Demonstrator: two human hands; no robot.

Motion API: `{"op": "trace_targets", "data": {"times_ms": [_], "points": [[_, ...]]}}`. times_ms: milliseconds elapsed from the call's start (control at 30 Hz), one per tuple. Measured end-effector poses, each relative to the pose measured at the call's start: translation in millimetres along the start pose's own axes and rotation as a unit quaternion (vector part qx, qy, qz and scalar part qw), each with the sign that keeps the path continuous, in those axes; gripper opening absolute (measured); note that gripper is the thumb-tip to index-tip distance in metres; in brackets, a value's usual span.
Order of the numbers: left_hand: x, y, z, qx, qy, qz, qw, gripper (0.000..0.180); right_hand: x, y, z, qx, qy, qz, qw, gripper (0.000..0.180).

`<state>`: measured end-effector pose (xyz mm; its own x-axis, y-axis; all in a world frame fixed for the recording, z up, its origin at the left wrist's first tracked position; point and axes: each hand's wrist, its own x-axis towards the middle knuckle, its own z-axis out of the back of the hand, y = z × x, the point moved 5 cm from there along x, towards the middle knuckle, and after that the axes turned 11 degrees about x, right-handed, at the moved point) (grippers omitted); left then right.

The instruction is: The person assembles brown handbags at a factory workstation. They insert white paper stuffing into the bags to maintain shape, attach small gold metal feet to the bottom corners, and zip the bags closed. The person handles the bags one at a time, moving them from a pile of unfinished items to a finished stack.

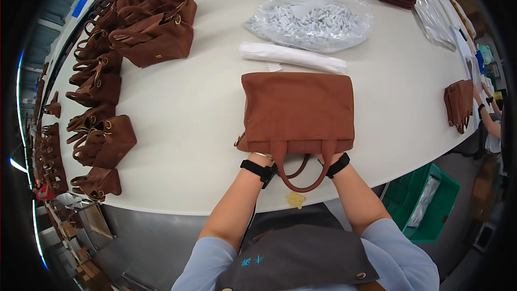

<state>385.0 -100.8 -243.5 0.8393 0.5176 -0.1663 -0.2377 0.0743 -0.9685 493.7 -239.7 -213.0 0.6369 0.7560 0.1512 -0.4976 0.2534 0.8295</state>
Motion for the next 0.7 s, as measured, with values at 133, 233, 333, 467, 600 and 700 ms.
{"op": "trace_targets", "data": {"times_ms": [133,233,333,467,600,700], "points": [[-9.8,-3.7,5.8,0.069,-0.009,-0.022,0.997,0.044,-5.7,-0.1,1.9,0.006,-0.006,-0.011,1.0,0.034],[-9.0,22.5,8.2,0.086,-0.03,-0.02,0.996,0.045,3.6,-0.4,-7.3,0.012,-0.011,-0.015,1.0,0.035],[-1.5,39.0,13.1,0.106,-0.049,-0.022,0.993,0.046,16.5,-6.4,-14.9,0.016,-0.017,-0.019,1.0,0.035],[-24.8,35.9,27.3,-0.124,-0.097,0.123,0.98,0.044,21.0,-11.0,-15.2,0.045,-0.027,-0.038,0.998,0.036],[-12.3,31.9,36.2,-0.159,-0.062,0.142,0.975,0.044,19.9,-10.7,-8.9,0.113,-0.029,-0.07,0.991,0.037],[-10.0,13.4,44.4,-0.16,-0.074,0.119,0.977,0.043,21.2,-26.7,11.0,0.214,-0.054,-0.136,0.966,0.037]]}}
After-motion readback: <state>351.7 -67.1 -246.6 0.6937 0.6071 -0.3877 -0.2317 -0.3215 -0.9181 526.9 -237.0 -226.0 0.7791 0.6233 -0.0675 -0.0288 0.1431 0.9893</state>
